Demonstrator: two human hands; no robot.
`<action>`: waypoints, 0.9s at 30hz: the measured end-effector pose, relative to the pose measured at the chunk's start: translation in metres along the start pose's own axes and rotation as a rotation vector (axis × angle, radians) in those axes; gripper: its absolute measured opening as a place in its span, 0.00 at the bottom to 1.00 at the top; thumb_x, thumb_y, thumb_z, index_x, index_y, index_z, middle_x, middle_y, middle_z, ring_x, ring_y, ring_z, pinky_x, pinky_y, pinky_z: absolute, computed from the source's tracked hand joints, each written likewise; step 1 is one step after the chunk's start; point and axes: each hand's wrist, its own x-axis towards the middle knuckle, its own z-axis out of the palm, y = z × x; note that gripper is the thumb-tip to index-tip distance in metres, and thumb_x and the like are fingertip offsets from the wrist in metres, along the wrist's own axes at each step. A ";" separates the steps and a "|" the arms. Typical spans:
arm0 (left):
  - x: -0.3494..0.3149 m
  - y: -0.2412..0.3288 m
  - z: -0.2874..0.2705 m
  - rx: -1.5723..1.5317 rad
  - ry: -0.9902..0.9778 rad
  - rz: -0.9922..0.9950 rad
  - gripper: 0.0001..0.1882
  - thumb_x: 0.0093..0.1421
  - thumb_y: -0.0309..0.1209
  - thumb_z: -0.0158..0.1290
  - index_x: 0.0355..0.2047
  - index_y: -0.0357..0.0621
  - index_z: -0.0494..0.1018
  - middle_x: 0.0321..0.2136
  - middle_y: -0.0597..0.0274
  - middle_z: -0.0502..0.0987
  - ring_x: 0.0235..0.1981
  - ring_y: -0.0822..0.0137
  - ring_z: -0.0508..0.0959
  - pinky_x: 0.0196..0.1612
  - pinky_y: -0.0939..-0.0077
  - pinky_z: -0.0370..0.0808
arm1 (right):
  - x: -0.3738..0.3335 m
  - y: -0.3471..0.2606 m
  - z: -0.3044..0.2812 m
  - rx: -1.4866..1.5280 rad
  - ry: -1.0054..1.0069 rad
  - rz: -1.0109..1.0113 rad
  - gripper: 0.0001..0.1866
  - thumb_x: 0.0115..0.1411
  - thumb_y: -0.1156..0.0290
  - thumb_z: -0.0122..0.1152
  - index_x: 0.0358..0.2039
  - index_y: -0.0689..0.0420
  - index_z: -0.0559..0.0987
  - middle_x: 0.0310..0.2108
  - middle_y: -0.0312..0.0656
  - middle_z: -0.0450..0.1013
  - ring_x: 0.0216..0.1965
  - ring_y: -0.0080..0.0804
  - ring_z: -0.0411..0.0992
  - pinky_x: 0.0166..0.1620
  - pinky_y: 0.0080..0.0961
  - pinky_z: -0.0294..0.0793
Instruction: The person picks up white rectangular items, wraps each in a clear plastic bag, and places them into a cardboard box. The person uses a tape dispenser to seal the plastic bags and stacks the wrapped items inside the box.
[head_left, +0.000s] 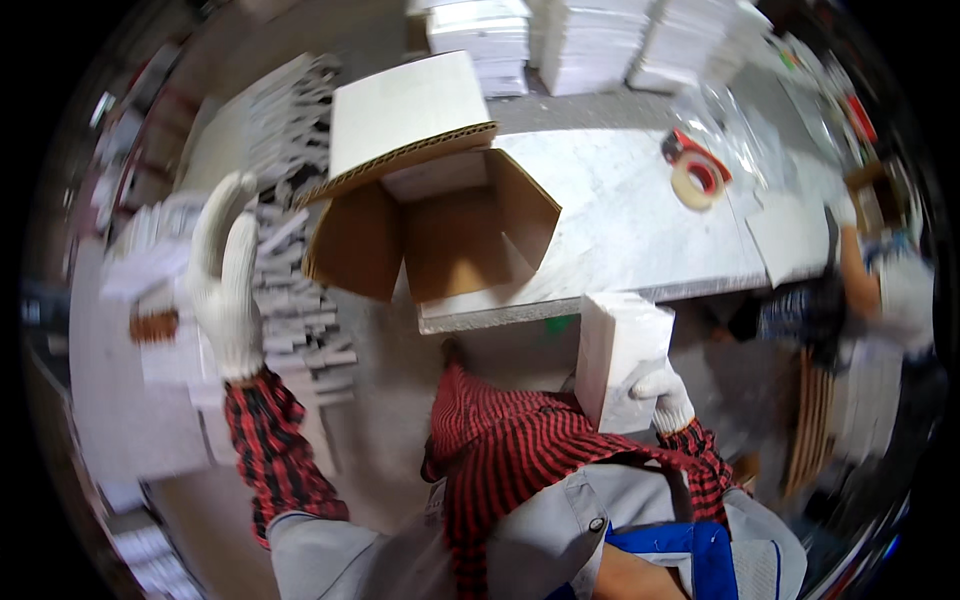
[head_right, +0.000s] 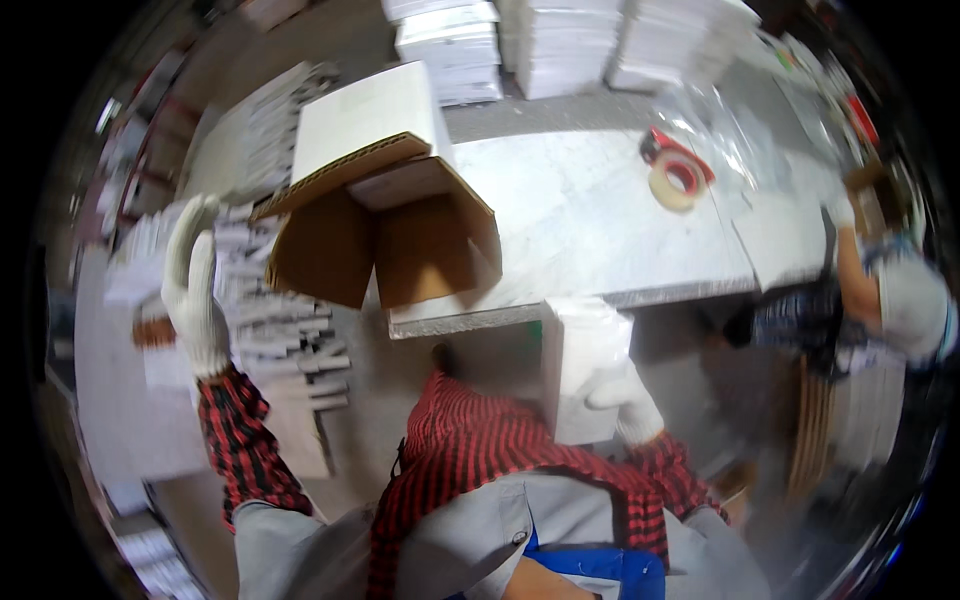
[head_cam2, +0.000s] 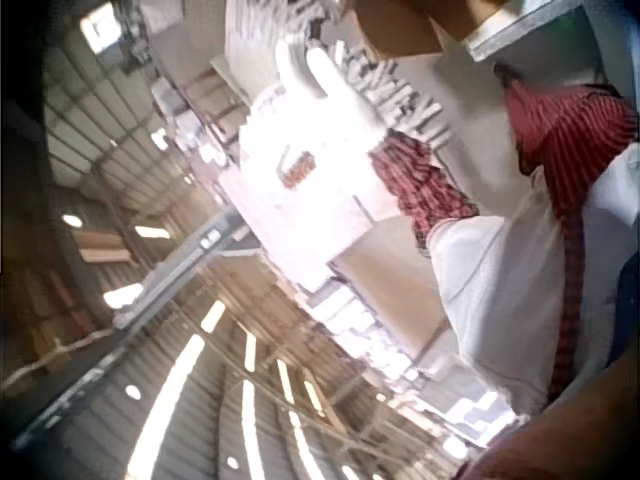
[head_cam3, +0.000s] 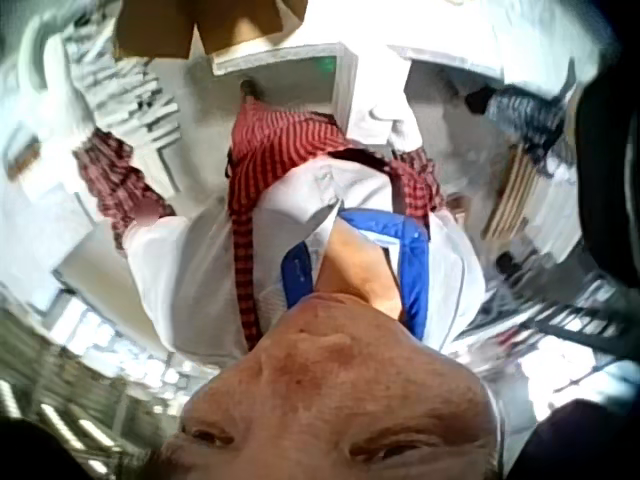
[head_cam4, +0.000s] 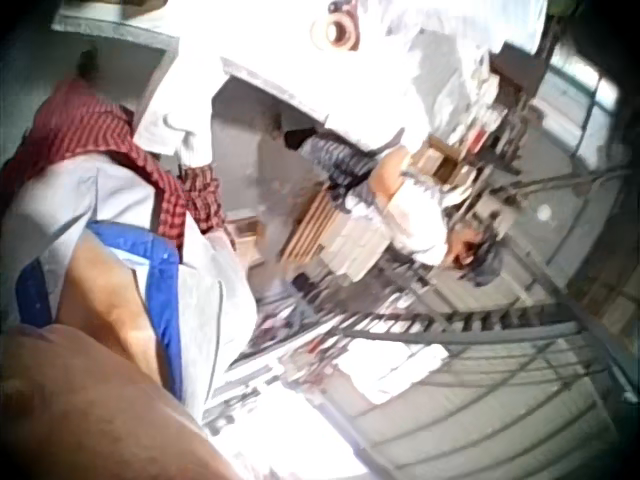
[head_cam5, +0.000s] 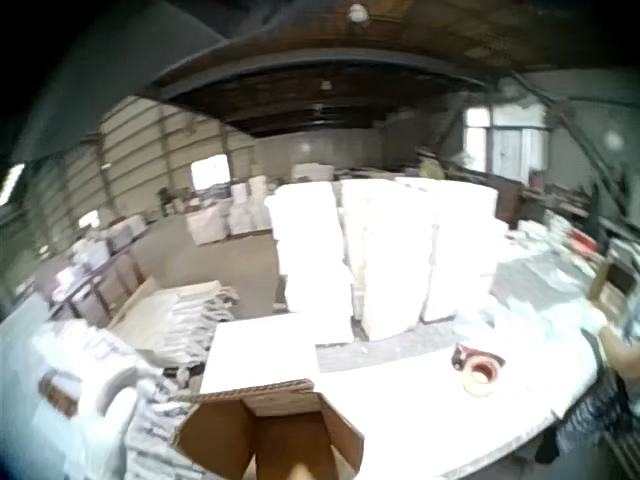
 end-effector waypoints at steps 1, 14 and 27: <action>0.035 -0.005 0.008 0.050 -0.134 -0.018 0.23 0.70 0.30 0.54 0.62 0.33 0.71 0.60 0.53 0.76 0.59 0.63 0.76 0.63 0.68 0.70 | 0.006 0.020 -0.017 0.078 -0.027 -0.038 0.42 0.42 0.80 0.67 0.62 0.72 0.69 0.48 0.54 0.79 0.45 0.44 0.81 0.51 0.38 0.82; 0.212 -0.098 0.124 0.430 -1.069 0.361 0.36 0.72 0.49 0.50 0.74 0.47 0.57 0.69 0.47 0.65 0.70 0.55 0.66 0.70 0.68 0.60 | 0.102 0.172 0.194 0.731 -0.126 -0.583 0.21 0.55 0.81 0.60 0.51 0.68 0.78 0.50 0.53 0.78 0.53 0.43 0.78 0.61 0.40 0.76; 0.210 -0.084 0.124 0.400 -1.169 0.314 0.41 0.72 0.50 0.49 0.77 0.46 0.49 0.75 0.54 0.55 0.75 0.60 0.57 0.73 0.69 0.54 | 0.182 0.127 0.253 0.673 0.064 -0.606 0.23 0.61 0.70 0.64 0.57 0.59 0.74 0.49 0.45 0.78 0.50 0.38 0.79 0.56 0.42 0.80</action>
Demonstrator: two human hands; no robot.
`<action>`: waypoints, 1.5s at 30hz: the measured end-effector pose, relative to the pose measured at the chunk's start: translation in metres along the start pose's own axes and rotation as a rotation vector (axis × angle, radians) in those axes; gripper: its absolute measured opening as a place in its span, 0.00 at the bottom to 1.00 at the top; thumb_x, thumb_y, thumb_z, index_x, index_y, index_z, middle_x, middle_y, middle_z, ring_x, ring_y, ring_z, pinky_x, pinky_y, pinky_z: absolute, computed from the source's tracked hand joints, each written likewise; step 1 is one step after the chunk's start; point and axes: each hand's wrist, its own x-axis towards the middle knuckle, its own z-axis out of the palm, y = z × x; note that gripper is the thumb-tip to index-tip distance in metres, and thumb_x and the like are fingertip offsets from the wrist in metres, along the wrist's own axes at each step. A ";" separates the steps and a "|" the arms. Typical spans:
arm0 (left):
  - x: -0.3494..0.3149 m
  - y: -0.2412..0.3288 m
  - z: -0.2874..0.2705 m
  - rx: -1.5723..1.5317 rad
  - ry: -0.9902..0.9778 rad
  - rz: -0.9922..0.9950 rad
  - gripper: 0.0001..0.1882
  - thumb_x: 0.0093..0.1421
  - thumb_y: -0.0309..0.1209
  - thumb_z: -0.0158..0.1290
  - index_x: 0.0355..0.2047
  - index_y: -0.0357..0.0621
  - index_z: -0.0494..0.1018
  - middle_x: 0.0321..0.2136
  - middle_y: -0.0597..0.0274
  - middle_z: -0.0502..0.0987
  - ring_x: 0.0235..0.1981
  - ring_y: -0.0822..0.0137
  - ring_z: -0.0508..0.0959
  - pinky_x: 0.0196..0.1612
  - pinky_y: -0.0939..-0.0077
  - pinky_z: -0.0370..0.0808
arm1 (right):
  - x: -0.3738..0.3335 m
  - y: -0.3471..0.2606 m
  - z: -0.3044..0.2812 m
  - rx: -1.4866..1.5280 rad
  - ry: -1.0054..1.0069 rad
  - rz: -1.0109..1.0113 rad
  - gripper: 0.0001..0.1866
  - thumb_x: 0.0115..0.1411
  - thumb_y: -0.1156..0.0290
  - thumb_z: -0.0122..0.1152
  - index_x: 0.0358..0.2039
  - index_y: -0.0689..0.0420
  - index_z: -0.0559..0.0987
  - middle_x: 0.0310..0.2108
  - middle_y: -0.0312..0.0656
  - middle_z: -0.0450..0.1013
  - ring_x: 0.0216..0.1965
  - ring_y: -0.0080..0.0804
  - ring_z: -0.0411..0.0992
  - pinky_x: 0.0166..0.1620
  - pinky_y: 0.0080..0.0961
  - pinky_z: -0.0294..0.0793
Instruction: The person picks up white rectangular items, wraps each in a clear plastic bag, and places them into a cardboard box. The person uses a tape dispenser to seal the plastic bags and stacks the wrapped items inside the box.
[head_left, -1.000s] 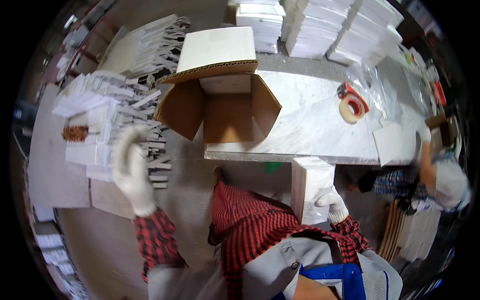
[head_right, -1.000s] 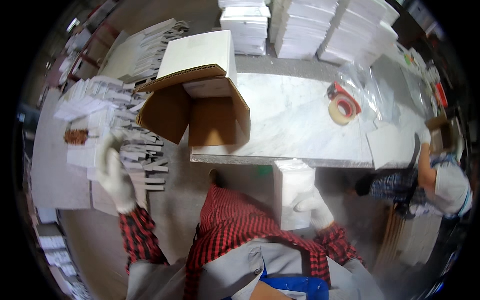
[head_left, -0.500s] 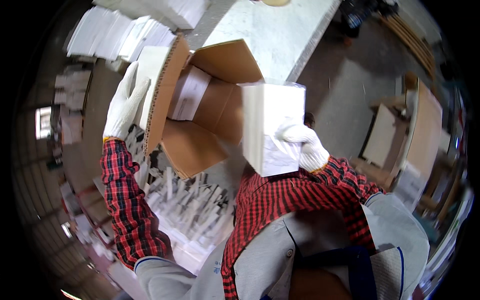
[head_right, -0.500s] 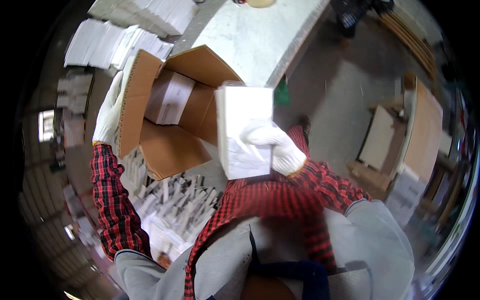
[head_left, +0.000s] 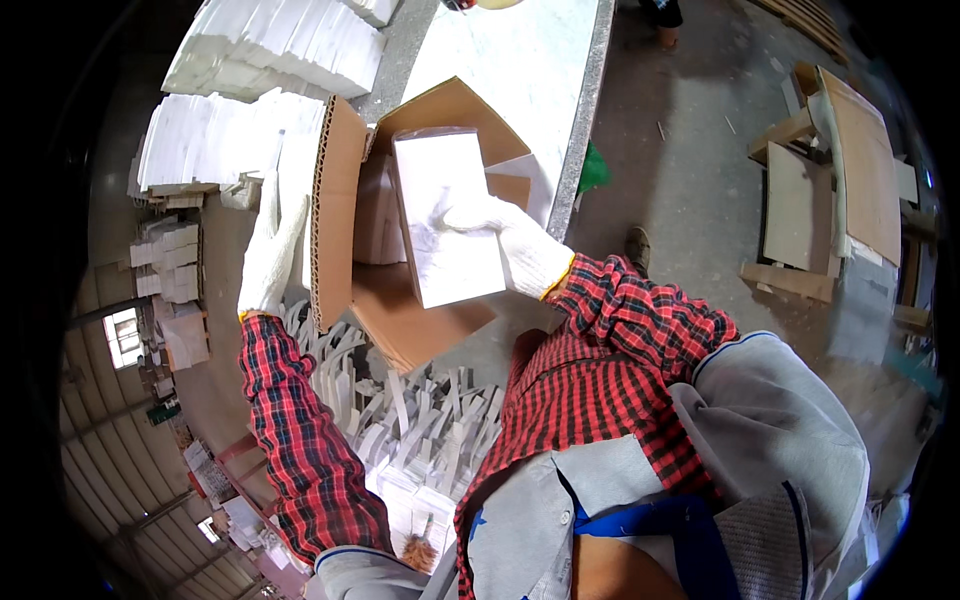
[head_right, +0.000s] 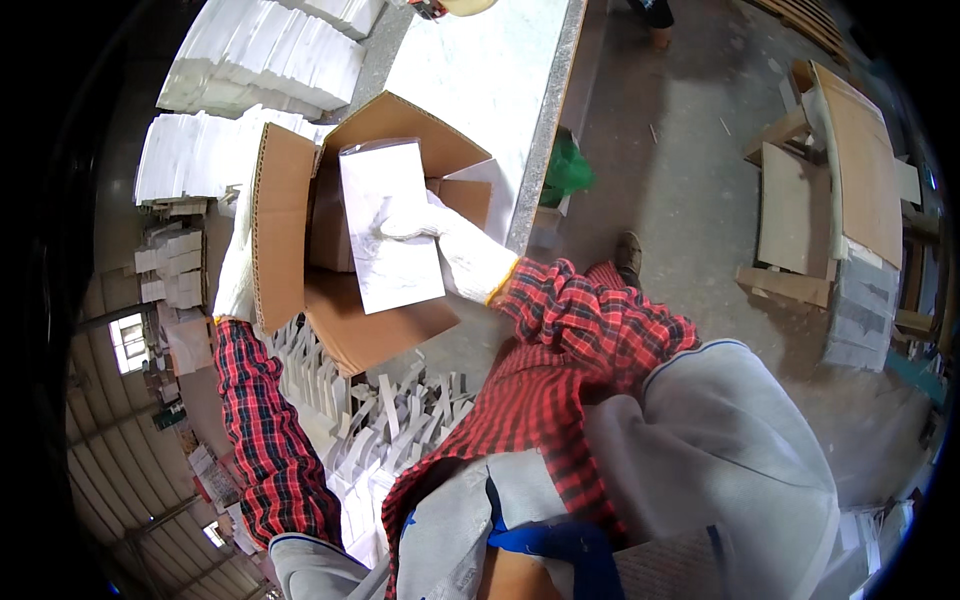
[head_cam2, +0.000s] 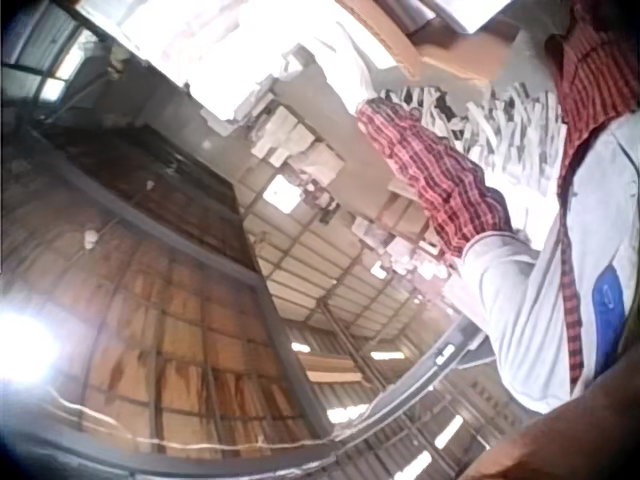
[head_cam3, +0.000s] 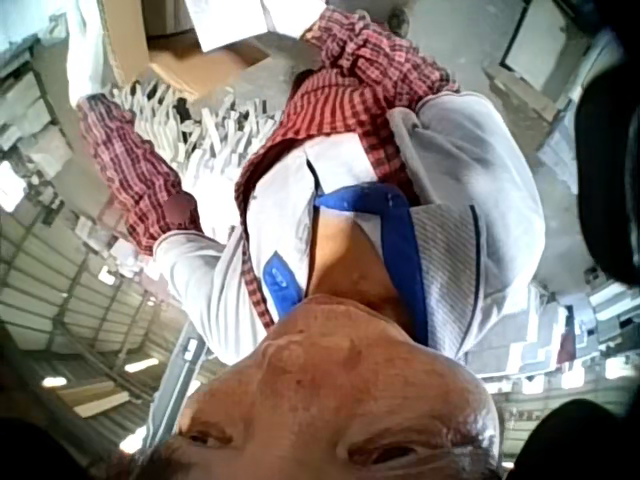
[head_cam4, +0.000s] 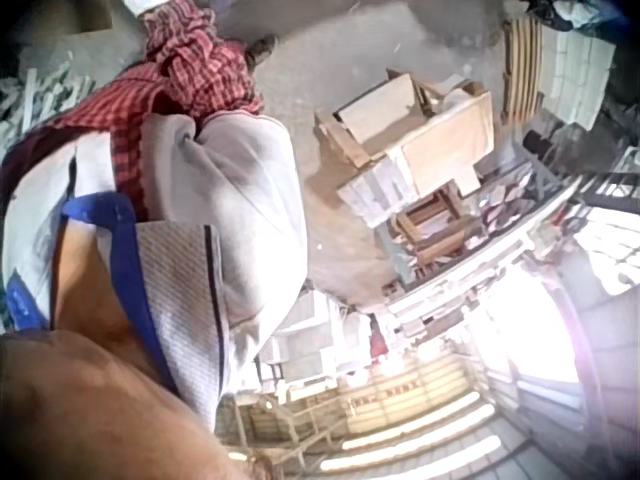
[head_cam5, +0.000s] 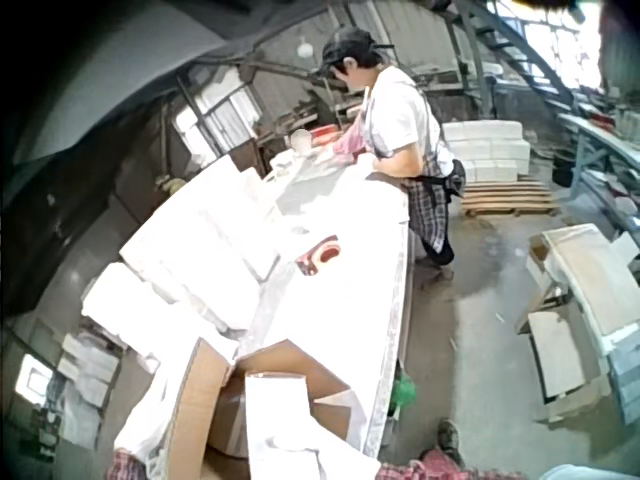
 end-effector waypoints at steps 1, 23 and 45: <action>0.000 0.004 -0.001 0.005 -0.008 -0.029 0.40 0.72 0.50 0.49 0.77 0.47 0.49 0.75 0.54 0.56 0.74 0.59 0.58 0.73 0.68 0.54 | 0.002 -0.002 0.000 -0.017 -0.007 -0.007 0.23 0.61 0.70 0.64 0.56 0.59 0.75 0.48 0.44 0.78 0.49 0.37 0.79 0.56 0.42 0.81; -0.007 -0.009 -0.001 0.051 0.018 -0.012 0.42 0.69 0.54 0.51 0.77 0.59 0.50 0.67 0.47 0.66 0.65 0.48 0.70 0.67 0.62 0.64 | 0.074 0.058 0.093 -0.357 0.602 -0.069 0.50 0.55 0.54 0.73 0.71 0.61 0.57 0.63 0.52 0.66 0.58 0.38 0.71 0.58 0.36 0.74; 0.002 -0.019 0.000 0.159 0.003 -0.017 0.39 0.71 0.53 0.48 0.77 0.63 0.48 0.68 0.48 0.65 0.64 0.47 0.72 0.65 0.59 0.67 | 0.096 0.025 0.040 -1.595 -0.108 -0.185 0.35 0.66 0.51 0.52 0.62 0.68 0.64 0.45 0.67 0.77 0.49 0.64 0.77 0.55 0.49 0.75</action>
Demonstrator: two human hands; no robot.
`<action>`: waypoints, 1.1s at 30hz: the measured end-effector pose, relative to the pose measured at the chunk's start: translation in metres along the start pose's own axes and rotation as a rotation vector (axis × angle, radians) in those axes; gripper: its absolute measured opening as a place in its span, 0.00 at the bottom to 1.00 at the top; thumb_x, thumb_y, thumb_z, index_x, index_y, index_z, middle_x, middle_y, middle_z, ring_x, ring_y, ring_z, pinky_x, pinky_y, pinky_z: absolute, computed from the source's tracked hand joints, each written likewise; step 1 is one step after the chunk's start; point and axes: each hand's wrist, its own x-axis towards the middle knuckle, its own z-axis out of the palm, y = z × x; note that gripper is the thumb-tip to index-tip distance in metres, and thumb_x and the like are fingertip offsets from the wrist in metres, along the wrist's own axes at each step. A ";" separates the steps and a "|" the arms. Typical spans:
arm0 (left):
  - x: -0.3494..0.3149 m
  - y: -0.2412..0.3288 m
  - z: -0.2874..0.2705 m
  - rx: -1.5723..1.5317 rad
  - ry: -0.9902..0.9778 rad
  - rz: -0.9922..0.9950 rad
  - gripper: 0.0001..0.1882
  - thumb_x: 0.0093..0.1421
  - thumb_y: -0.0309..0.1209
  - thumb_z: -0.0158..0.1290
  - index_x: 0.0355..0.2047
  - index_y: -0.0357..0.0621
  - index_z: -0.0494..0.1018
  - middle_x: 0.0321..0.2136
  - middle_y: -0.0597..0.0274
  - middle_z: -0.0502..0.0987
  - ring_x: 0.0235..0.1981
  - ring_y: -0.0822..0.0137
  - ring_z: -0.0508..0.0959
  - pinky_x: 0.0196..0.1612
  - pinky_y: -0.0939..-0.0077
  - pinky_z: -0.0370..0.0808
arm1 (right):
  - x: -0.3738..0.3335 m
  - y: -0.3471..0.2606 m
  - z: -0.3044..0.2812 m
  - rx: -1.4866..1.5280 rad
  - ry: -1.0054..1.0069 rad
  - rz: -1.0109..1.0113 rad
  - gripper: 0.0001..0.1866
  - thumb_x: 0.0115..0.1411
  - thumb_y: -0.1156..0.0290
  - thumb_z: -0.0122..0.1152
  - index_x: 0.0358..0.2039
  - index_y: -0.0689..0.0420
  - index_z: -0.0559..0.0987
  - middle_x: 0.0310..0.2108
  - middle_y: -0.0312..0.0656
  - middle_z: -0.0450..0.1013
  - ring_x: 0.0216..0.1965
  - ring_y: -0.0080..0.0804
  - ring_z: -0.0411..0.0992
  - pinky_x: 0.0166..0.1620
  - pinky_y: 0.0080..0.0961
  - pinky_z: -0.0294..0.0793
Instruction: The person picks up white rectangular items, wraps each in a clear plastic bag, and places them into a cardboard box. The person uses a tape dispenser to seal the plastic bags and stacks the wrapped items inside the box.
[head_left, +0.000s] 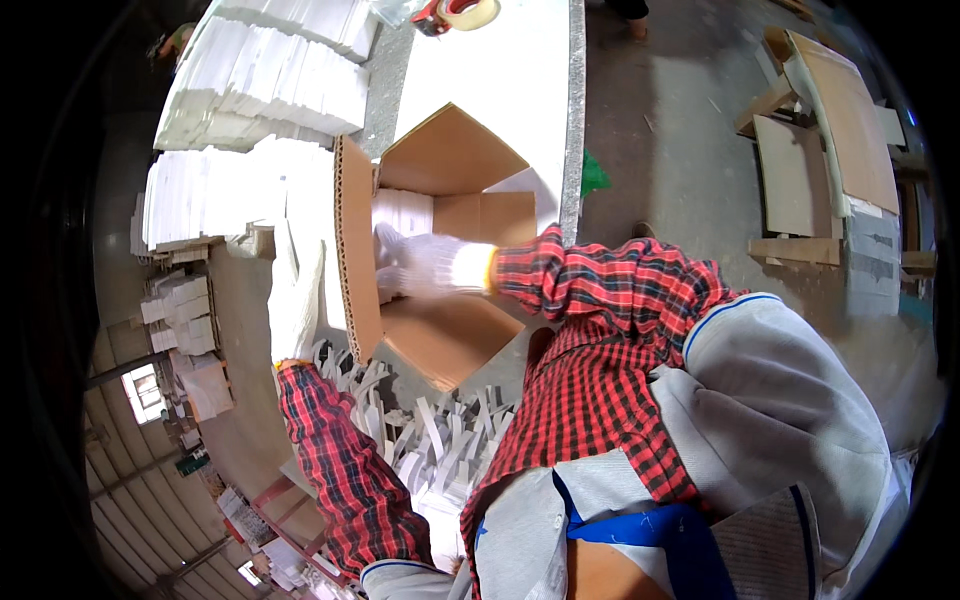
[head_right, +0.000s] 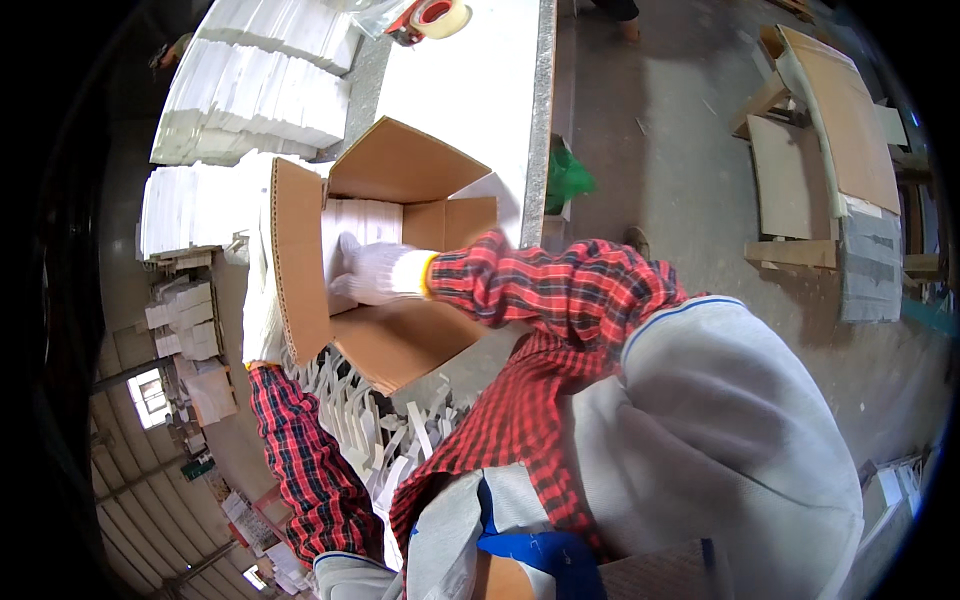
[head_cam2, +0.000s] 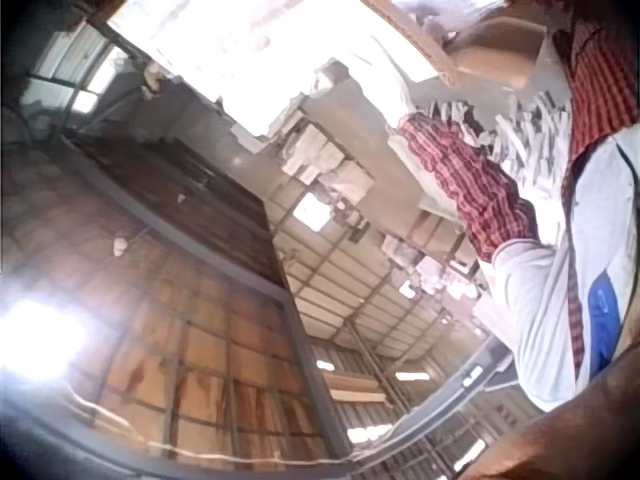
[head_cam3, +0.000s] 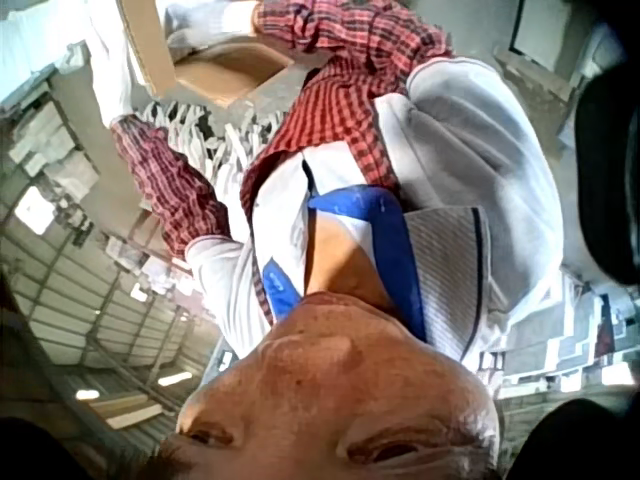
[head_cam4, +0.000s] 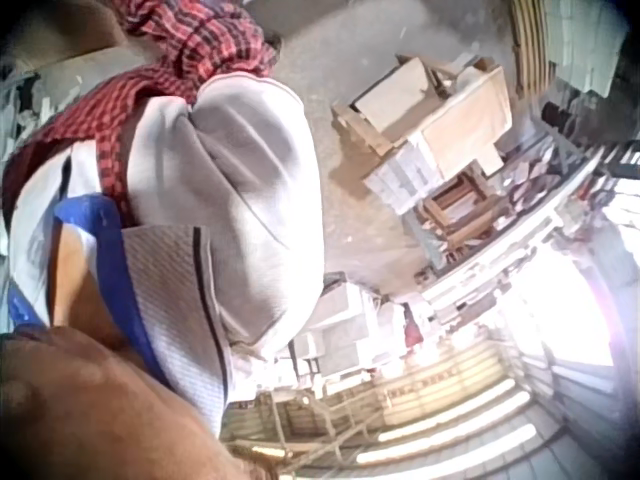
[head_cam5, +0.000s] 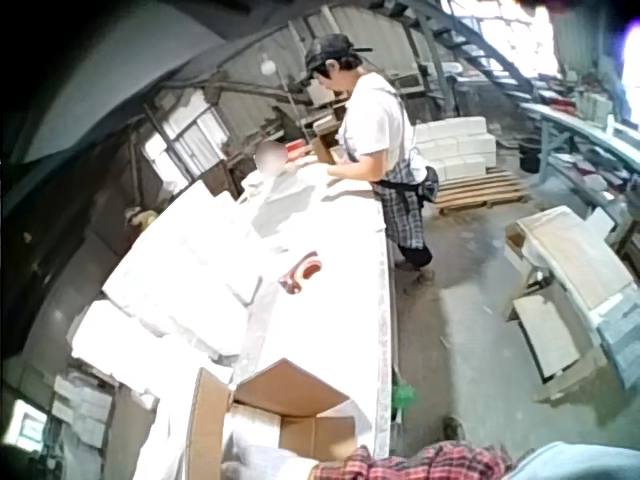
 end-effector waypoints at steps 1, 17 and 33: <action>-0.001 -0.008 0.002 0.015 0.015 0.024 0.39 0.71 0.52 0.48 0.77 0.63 0.47 0.68 0.48 0.66 0.64 0.46 0.72 0.65 0.59 0.68 | -0.007 0.011 -0.003 -0.119 0.050 -0.046 0.29 0.66 0.54 0.51 0.57 0.65 0.71 0.45 0.62 0.79 0.47 0.61 0.78 0.53 0.49 0.76; -0.006 0.015 0.001 -0.022 0.039 -0.049 0.37 0.72 0.51 0.47 0.77 0.65 0.48 0.67 0.48 0.67 0.63 0.46 0.72 0.64 0.59 0.68 | 0.042 -0.002 -0.017 -0.794 -0.189 -0.193 0.12 0.62 0.71 0.56 0.40 0.59 0.85 0.41 0.47 0.83 0.42 0.47 0.82 0.41 0.38 0.83; -0.054 -0.055 0.131 -1.438 0.611 -0.152 0.50 0.70 0.71 0.26 0.75 0.42 0.50 0.74 0.46 0.54 0.74 0.52 0.53 0.75 0.56 0.51 | -0.069 0.074 -0.148 -0.056 0.314 0.016 0.45 0.55 0.52 0.76 0.67 0.62 0.69 0.61 0.54 0.72 0.59 0.43 0.71 0.61 0.34 0.71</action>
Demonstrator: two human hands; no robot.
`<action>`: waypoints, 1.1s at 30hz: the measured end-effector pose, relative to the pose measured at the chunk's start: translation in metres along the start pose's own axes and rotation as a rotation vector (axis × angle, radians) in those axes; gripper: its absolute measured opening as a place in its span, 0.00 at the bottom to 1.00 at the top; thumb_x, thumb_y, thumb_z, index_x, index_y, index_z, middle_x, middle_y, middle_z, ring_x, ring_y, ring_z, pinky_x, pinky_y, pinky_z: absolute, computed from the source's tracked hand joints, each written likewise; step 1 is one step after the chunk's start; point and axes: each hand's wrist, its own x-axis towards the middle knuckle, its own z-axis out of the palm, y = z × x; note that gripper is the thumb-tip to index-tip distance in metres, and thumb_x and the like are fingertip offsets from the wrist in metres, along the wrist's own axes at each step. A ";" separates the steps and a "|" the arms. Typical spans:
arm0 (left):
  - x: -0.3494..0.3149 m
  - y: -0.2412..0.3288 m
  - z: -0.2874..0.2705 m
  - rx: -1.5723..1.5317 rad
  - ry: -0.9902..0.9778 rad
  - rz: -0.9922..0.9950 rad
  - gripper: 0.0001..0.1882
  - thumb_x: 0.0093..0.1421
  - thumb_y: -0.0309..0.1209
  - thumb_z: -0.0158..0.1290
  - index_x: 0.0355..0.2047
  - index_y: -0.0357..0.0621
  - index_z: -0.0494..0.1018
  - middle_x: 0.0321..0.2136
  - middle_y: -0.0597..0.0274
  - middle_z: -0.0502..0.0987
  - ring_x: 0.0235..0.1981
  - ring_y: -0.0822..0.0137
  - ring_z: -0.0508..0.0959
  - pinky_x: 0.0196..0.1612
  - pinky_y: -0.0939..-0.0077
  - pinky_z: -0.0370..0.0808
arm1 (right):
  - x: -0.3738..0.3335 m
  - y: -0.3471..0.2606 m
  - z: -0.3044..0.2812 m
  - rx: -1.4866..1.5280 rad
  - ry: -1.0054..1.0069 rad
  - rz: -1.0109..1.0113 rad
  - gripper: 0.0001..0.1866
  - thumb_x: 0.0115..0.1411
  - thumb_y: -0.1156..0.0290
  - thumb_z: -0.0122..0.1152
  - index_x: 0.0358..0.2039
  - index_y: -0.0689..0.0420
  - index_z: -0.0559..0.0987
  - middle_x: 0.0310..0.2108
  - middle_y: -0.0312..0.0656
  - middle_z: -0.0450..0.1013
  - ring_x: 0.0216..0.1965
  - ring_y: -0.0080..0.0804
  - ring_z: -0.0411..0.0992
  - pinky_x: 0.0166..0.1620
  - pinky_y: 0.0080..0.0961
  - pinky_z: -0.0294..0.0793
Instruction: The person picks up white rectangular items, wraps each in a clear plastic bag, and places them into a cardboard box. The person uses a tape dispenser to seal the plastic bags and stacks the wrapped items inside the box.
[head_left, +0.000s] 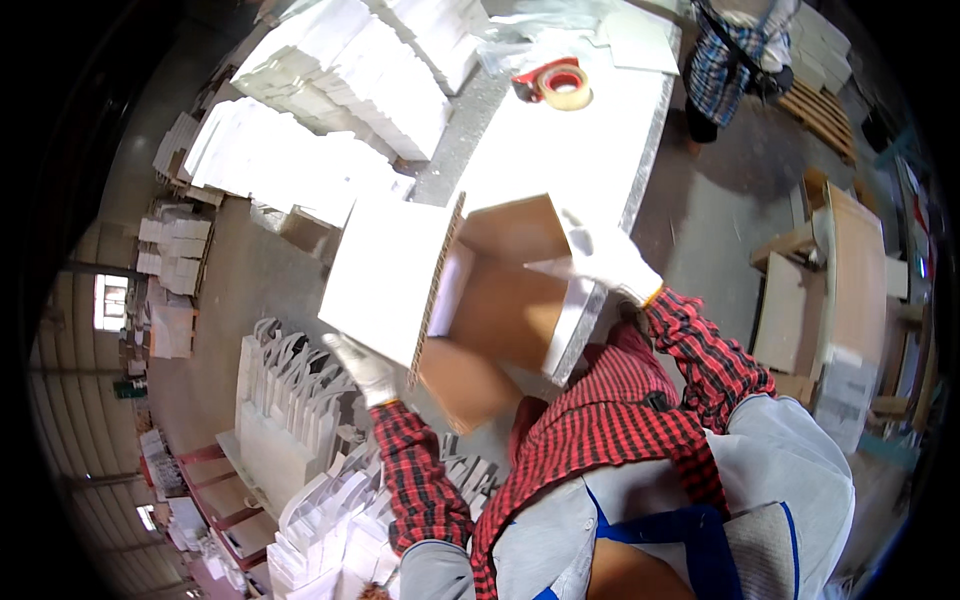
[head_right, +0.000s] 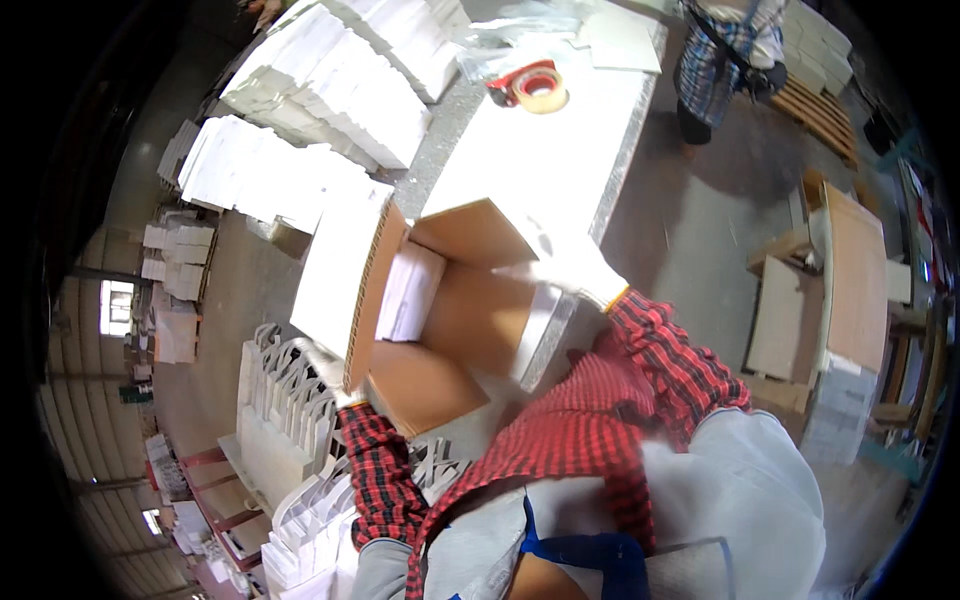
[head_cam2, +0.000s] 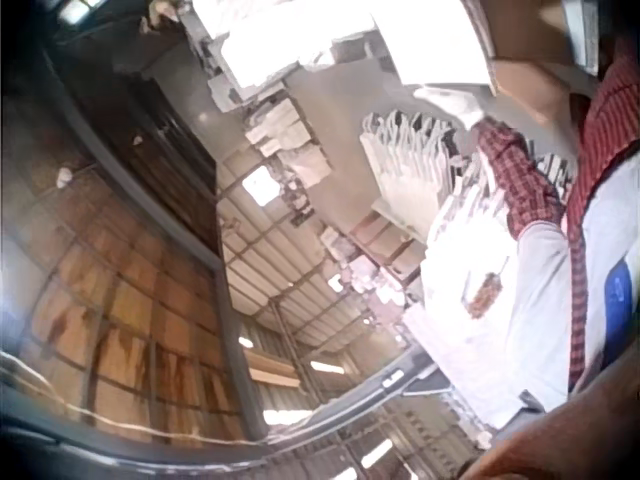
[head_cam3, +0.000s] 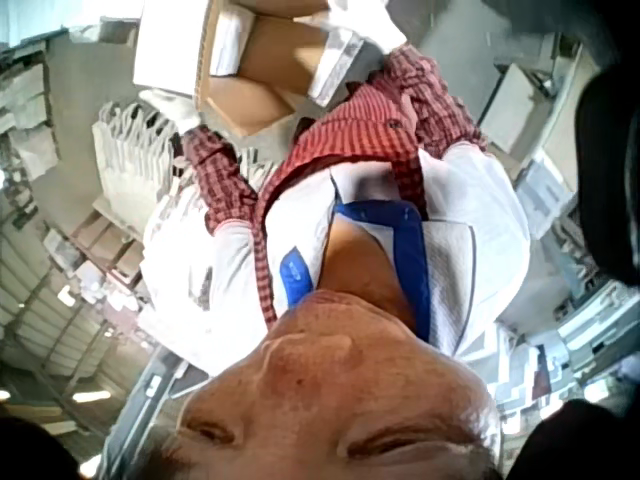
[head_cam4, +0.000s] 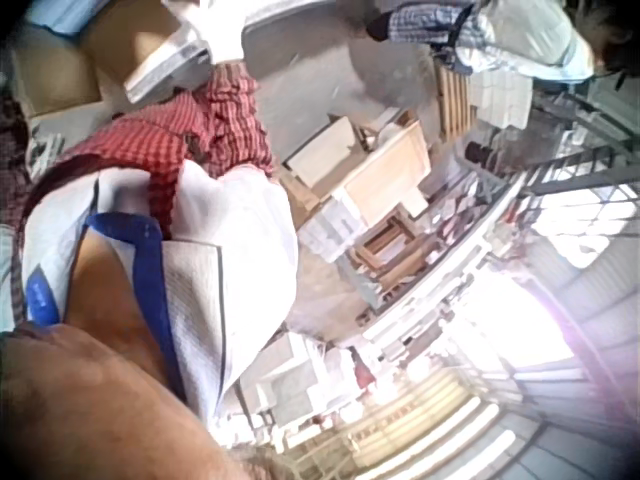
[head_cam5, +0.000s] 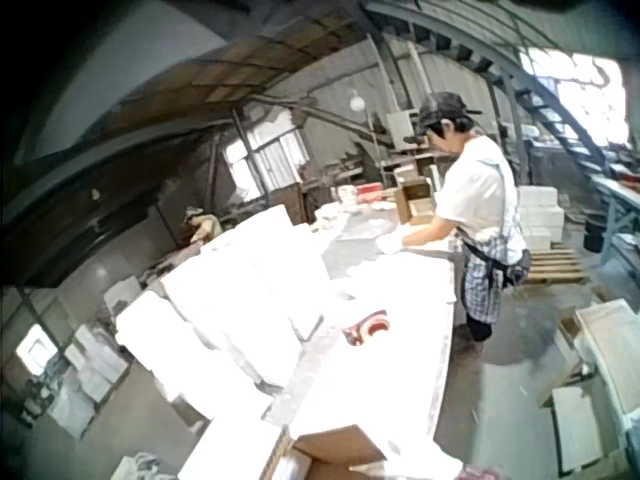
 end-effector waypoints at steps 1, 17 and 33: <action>-0.006 -0.012 0.022 -0.032 0.044 -0.045 0.48 0.70 0.70 0.27 0.74 0.42 0.51 0.73 0.47 0.55 0.73 0.52 0.54 0.74 0.56 0.52 | 0.017 0.013 0.002 -0.007 -0.141 0.000 0.46 0.57 0.49 0.74 0.68 0.62 0.67 0.63 0.55 0.70 0.62 0.45 0.69 0.63 0.35 0.69; -0.074 -0.066 0.081 0.055 0.538 -0.107 0.32 0.72 0.55 0.38 0.60 0.41 0.68 0.53 0.57 0.72 0.53 0.56 0.71 0.56 0.60 0.67 | 0.146 -0.160 -0.056 -0.615 -0.959 -0.304 0.27 0.60 0.54 0.54 0.20 0.70 0.80 0.17 0.63 0.71 0.22 0.58 0.75 0.32 0.45 0.77; -0.123 0.141 0.112 1.027 0.576 -0.208 0.30 0.72 0.48 0.46 0.69 0.47 0.64 0.51 0.44 0.81 0.47 0.48 0.82 0.53 0.62 0.75 | 0.194 -0.121 -0.043 -0.292 -1.075 0.046 0.45 0.61 0.29 0.54 0.36 0.69 0.85 0.24 0.51 0.80 0.28 0.42 0.79 0.38 0.37 0.79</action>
